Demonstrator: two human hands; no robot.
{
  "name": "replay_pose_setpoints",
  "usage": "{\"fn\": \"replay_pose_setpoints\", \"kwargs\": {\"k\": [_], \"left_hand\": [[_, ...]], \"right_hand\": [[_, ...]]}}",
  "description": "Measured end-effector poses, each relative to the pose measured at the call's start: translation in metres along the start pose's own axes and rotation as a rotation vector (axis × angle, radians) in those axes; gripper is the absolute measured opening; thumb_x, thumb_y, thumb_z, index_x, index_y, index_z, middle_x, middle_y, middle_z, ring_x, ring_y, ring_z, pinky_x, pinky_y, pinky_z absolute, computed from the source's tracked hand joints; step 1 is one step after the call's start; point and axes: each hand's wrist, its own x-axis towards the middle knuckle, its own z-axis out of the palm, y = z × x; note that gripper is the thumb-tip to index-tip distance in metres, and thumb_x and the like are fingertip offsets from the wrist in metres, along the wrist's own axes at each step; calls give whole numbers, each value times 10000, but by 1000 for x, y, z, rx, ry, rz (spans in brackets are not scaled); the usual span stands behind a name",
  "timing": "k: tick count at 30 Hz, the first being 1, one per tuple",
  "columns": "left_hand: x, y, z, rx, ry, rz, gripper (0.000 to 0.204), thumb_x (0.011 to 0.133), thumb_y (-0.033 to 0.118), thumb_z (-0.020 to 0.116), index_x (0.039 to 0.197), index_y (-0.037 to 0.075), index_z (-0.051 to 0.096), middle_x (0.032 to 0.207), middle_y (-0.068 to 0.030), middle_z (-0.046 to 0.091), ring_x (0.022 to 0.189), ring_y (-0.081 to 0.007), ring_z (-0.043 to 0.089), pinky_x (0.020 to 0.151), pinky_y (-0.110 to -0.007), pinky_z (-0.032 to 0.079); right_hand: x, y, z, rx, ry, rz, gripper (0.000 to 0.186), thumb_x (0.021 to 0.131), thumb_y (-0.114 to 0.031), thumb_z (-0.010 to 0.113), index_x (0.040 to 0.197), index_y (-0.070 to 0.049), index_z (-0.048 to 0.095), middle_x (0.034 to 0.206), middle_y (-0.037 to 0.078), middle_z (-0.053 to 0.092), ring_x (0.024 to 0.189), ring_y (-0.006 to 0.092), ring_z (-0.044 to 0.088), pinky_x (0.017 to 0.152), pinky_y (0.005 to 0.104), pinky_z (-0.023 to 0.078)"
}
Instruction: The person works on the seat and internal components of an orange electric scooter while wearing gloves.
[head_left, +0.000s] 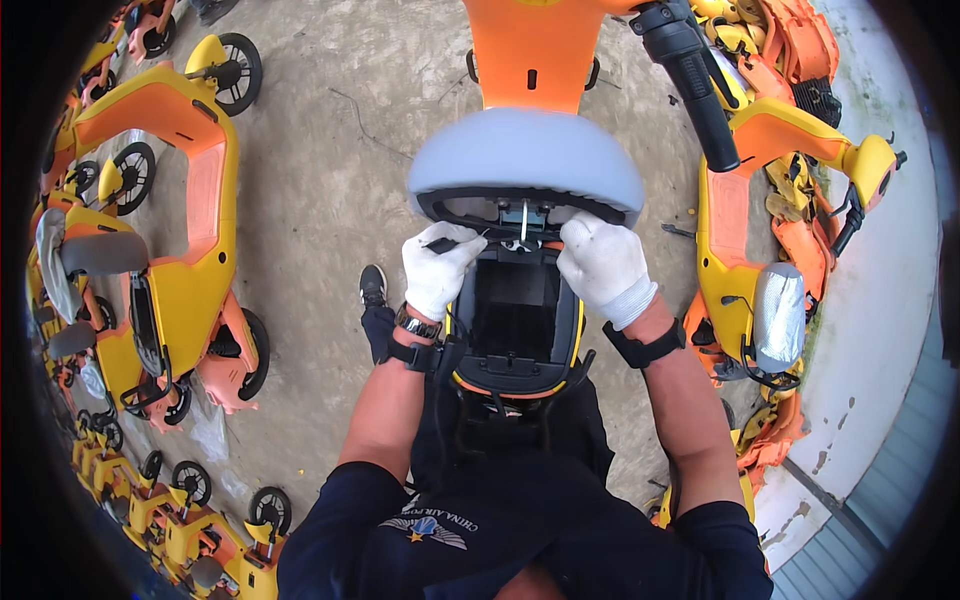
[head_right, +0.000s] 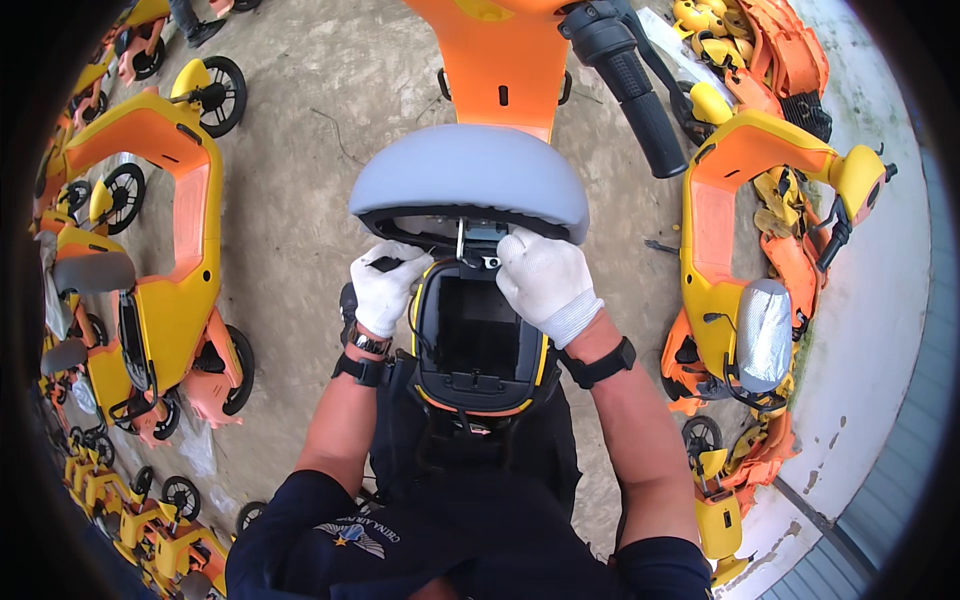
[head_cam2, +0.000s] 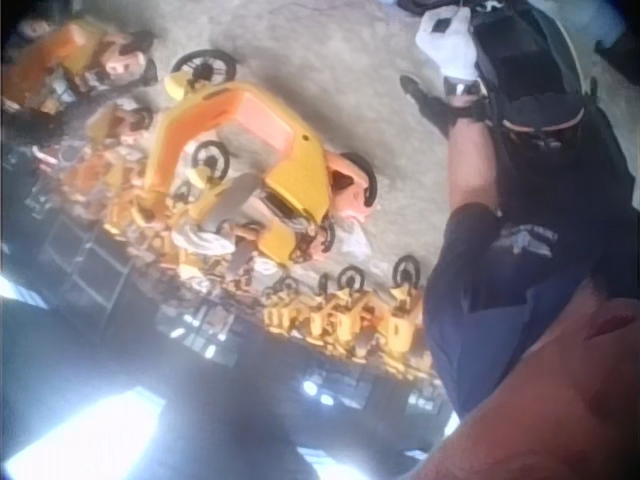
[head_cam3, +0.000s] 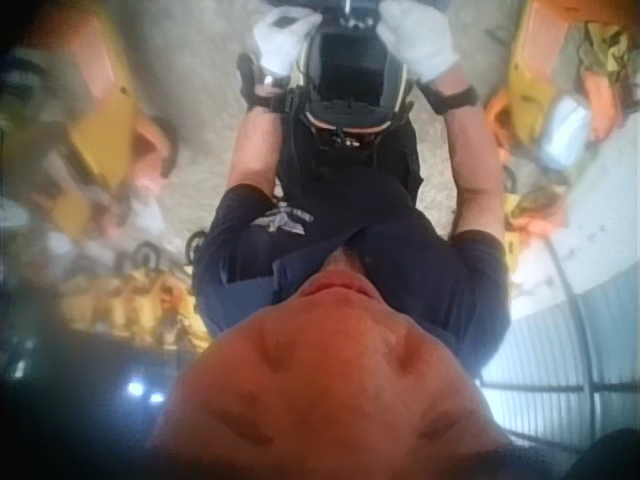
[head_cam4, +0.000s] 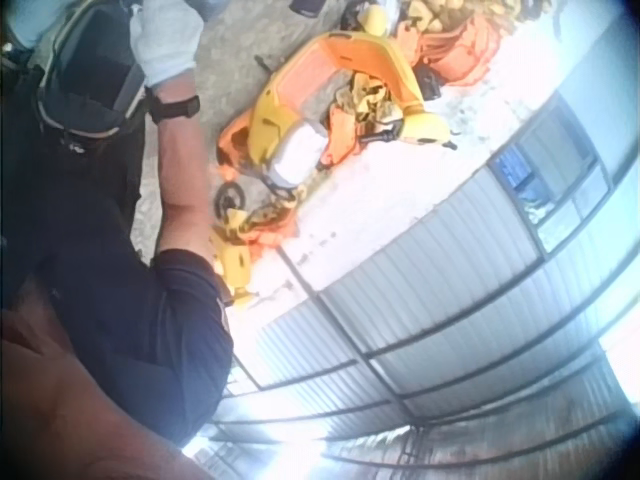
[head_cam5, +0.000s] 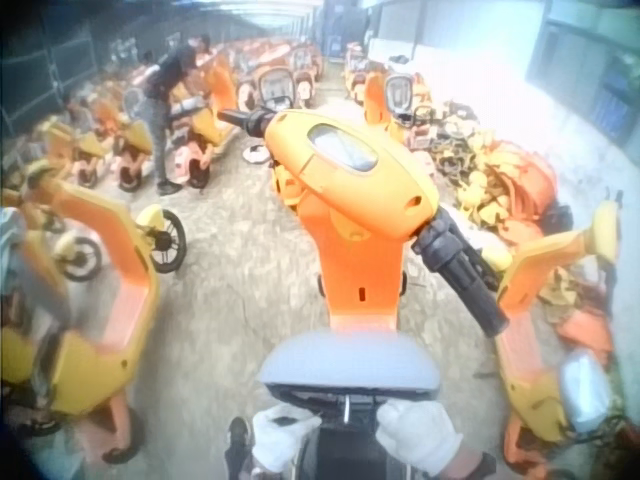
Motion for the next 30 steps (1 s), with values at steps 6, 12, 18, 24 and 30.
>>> {"fn": "replay_pose_setpoints", "kwargs": {"k": [6, 12, 18, 24, 30], "left_hand": [[8, -8, -9, -15, 29, 49, 71, 720, -35, 711, 765, -26, 657, 645, -41, 628, 520, -77, 550, 485, -199, 420], [6, -10, -25, -2, 26, -42, 79, 793, 17, 661, 854, -32, 650, 655, -37, 620, 508, -76, 547, 454, -204, 434], [8, -42, -58, -50, 253, -23, 178, 828, 53, 648, 975, -42, 615, 747, -55, 634, 548, -94, 573, 486, -211, 460], [0, -25, -55, 115, 289, 163, 180, 829, 83, 677, 960, -24, 615, 819, -44, 629, 660, -96, 580, 576, -220, 477], [-18, 47, -11, 551, 188, 825, 148, 805, -11, 656, 939, -36, 599, 921, -107, 628, 807, -160, 585, 748, -263, 470]], "right_hand": [[3, 10, 5, -23, 53, -6, 87, 700, -77, 570, 715, -37, 494, 701, 134, 552, 617, 339, 582, 568, 424, 490], [2, 7, 12, -7, 21, 99, 50, 741, -93, 560, 756, -49, 542, 739, 138, 597, 665, 345, 605, 611, 438, 500], [-16, -4, 16, 341, 284, 44, 103, 759, -4, 590, 848, -51, 568, 843, 134, 611, 817, 333, 595, 713, 402, 492], [-78, 6, 44, 359, 98, 235, 82, 786, -62, 566, 864, -64, 589, 867, 131, 615, 845, 330, 595, 744, 409, 489], [-146, 30, 62, 401, -144, 492, 143, 833, -158, 516, 886, -57, 601, 905, 155, 623, 868, 345, 600, 775, 404, 486]]}}
